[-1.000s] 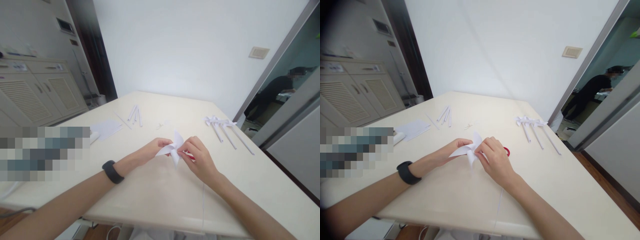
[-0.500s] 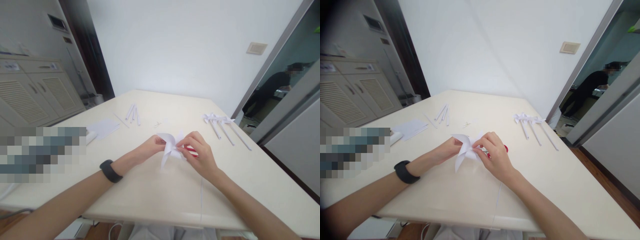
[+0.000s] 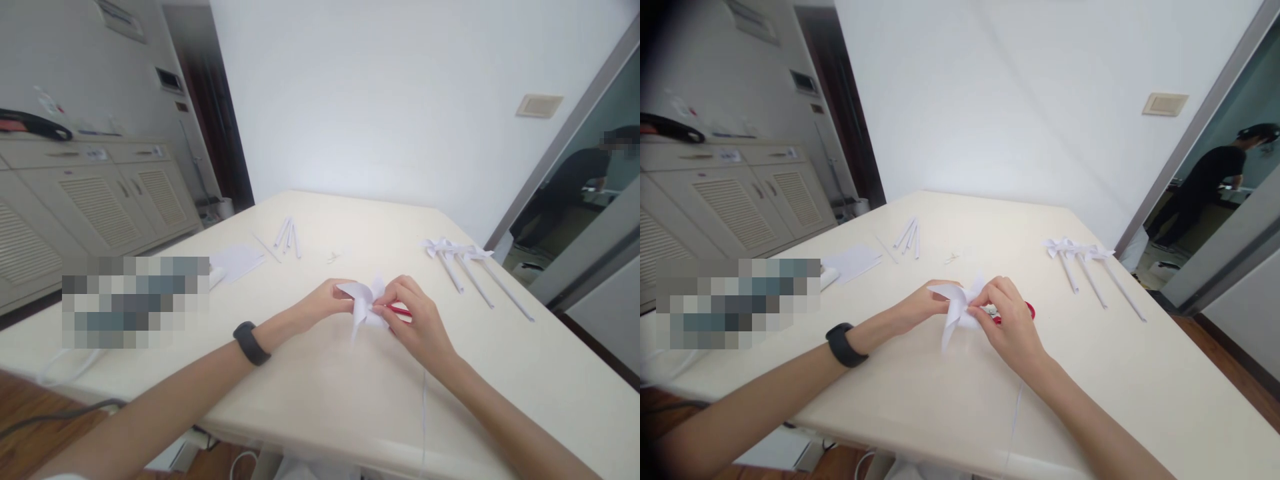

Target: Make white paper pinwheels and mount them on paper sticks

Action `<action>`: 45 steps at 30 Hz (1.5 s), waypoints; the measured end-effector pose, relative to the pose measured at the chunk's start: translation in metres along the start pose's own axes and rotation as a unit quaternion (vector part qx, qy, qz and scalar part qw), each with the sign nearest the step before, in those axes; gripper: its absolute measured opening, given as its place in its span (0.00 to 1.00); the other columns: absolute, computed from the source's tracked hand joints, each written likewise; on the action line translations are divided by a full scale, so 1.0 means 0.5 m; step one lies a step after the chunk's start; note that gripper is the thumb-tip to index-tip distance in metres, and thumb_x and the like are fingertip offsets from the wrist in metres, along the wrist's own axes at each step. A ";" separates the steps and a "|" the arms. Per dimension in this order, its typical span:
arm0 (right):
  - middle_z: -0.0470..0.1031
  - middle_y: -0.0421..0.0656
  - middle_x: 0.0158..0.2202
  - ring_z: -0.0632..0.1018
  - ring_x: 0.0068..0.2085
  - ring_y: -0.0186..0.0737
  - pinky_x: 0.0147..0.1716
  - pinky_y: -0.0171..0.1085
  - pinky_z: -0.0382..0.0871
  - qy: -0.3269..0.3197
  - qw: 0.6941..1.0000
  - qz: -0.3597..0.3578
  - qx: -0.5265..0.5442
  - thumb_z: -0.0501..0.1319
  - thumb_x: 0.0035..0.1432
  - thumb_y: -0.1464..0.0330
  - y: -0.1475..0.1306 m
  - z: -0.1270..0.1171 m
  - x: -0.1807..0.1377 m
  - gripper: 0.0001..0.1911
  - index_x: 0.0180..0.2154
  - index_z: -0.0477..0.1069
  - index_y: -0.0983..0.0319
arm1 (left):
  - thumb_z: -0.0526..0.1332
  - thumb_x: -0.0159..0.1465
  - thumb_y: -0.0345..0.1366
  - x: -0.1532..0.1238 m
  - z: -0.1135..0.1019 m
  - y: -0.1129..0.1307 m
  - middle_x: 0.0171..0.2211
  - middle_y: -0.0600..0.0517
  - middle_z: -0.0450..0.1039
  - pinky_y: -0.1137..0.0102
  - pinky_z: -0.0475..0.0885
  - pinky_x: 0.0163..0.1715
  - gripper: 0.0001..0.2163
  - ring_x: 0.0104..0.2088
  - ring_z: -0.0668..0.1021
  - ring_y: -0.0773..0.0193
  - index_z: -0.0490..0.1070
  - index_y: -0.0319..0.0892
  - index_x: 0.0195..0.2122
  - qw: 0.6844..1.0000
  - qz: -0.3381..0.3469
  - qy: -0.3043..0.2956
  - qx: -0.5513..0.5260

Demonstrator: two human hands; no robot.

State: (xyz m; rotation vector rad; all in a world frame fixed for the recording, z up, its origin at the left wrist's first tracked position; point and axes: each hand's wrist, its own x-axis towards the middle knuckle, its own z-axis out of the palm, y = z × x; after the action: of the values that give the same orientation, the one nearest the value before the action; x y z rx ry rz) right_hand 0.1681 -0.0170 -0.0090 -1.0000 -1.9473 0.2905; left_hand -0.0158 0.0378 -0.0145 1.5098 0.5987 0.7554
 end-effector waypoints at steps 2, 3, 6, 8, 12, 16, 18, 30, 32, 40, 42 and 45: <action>0.66 0.41 0.31 0.69 0.36 0.39 0.35 0.39 0.63 -0.009 1.000 0.014 0.006 0.59 0.57 0.73 0.002 0.001 -0.001 0.06 0.28 0.67 0.60 | 0.67 0.50 0.36 -0.001 -0.003 -0.004 0.28 0.54 0.73 0.73 0.65 0.33 0.08 0.32 0.74 0.65 0.73 0.39 0.30 1.000 0.005 0.002 0.005; 0.66 0.41 0.31 0.69 0.36 0.40 0.34 0.39 0.63 -0.013 1.000 0.020 0.010 0.59 0.57 0.73 0.003 0.002 -0.001 0.06 0.28 0.67 0.60 | 0.67 0.50 0.36 -0.001 -0.004 -0.006 0.28 0.54 0.73 0.73 0.65 0.34 0.09 0.32 0.74 0.64 0.74 0.39 0.30 1.000 0.004 0.003 0.006; 0.66 0.41 0.30 0.69 0.35 0.40 0.34 0.39 0.63 -0.019 0.999 0.035 0.017 0.59 0.58 0.72 0.005 0.004 -0.002 0.06 0.28 0.66 0.60 | 0.67 0.50 0.37 -0.002 -0.006 -0.007 0.29 0.52 0.74 0.71 0.66 0.36 0.10 0.34 0.75 0.63 0.74 0.38 0.31 1.000 -0.002 0.003 0.009; 0.66 0.41 0.31 0.69 0.35 0.40 0.34 0.39 0.63 -0.020 0.999 0.044 0.018 0.59 0.57 0.72 0.007 0.005 -0.001 0.07 0.27 0.66 0.60 | 0.67 0.50 0.37 -0.002 -0.007 -0.006 0.29 0.52 0.74 0.71 0.66 0.36 0.09 0.34 0.75 0.62 0.74 0.38 0.31 1.000 -0.005 0.004 0.012; 0.66 0.40 0.31 0.69 0.35 0.39 0.33 0.38 0.64 -0.007 0.997 0.065 0.028 0.61 0.56 0.70 0.012 0.006 0.001 0.07 0.28 0.64 0.59 | 0.67 0.49 0.37 -0.001 -0.008 -0.003 0.29 0.53 0.74 0.72 0.66 0.35 0.09 0.34 0.74 0.63 0.74 0.38 0.30 1.000 -0.003 0.004 0.018; 0.66 0.39 0.31 0.69 0.34 0.38 0.34 0.38 0.64 0.000 0.997 0.074 0.028 0.63 0.54 0.69 0.018 0.006 0.003 0.08 0.28 0.64 0.59 | 0.67 0.50 0.37 -0.001 -0.008 -0.002 0.28 0.53 0.74 0.71 0.66 0.35 0.09 0.33 0.75 0.62 0.74 0.38 0.30 1.000 -0.003 0.003 0.026; 0.66 0.39 0.31 0.69 0.34 0.38 0.34 0.38 0.64 -0.006 0.997 0.077 0.025 0.63 0.54 0.69 0.018 0.006 0.003 0.08 0.28 0.64 0.59 | 0.67 0.50 0.37 0.000 -0.008 -0.003 0.28 0.53 0.74 0.71 0.67 0.36 0.09 0.33 0.75 0.62 0.74 0.38 0.29 0.999 -0.006 0.003 0.031; 0.65 0.41 0.35 0.69 0.39 0.39 0.36 0.38 0.68 -0.027 0.997 0.073 0.020 0.63 0.54 0.70 0.019 0.002 -0.001 0.07 0.30 0.64 0.59 | 0.65 0.52 0.33 0.009 -0.010 -0.008 0.24 0.57 0.68 0.74 0.62 0.28 0.05 0.28 0.70 0.67 0.71 0.38 0.27 0.998 -0.024 0.015 0.059; 0.65 0.40 0.36 0.69 0.39 0.39 0.36 0.38 0.68 -0.021 0.997 0.071 0.014 0.63 0.54 0.71 0.020 0.001 0.000 0.07 0.31 0.64 0.59 | 0.65 0.52 0.35 0.009 -0.010 -0.006 0.24 0.57 0.66 0.74 0.60 0.28 0.06 0.27 0.69 0.68 0.71 0.38 0.28 0.997 -0.025 0.018 0.067; 0.67 0.41 0.37 0.70 0.40 0.38 0.42 0.39 0.66 0.019 0.996 0.076 0.033 0.59 0.57 0.68 0.013 -0.013 0.005 0.04 0.36 0.65 0.59 | 0.64 0.54 0.34 0.007 -0.007 -0.008 0.28 0.55 0.69 0.75 0.62 0.30 0.06 0.31 0.70 0.67 0.71 0.39 0.31 0.999 -0.015 0.030 0.015; 0.68 0.41 0.38 0.70 0.39 0.37 0.42 0.39 0.66 0.034 0.992 0.105 0.066 0.57 0.59 0.67 0.015 -0.013 0.006 0.06 0.40 0.63 0.58 | 0.65 0.54 0.33 0.008 -0.009 -0.009 0.27 0.56 0.68 0.76 0.61 0.29 0.05 0.29 0.69 0.69 0.70 0.39 0.30 0.999 -0.012 0.036 -0.002; 0.68 0.41 0.39 0.71 0.38 0.37 0.37 0.38 0.68 0.025 0.978 0.163 0.126 0.55 0.60 0.63 0.023 -0.012 0.008 0.10 0.43 0.62 0.57 | 0.65 0.54 0.32 0.009 -0.014 -0.010 0.25 0.57 0.68 0.76 0.61 0.29 0.05 0.27 0.69 0.70 0.70 0.39 0.29 0.999 -0.013 0.043 -0.027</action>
State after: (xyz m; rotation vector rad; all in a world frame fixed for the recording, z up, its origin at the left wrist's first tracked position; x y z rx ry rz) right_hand 0.1778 -0.0076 -0.0096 -1.1416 -1.6471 0.6733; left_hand -0.0177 0.0462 -0.0189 1.4221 0.6556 0.8132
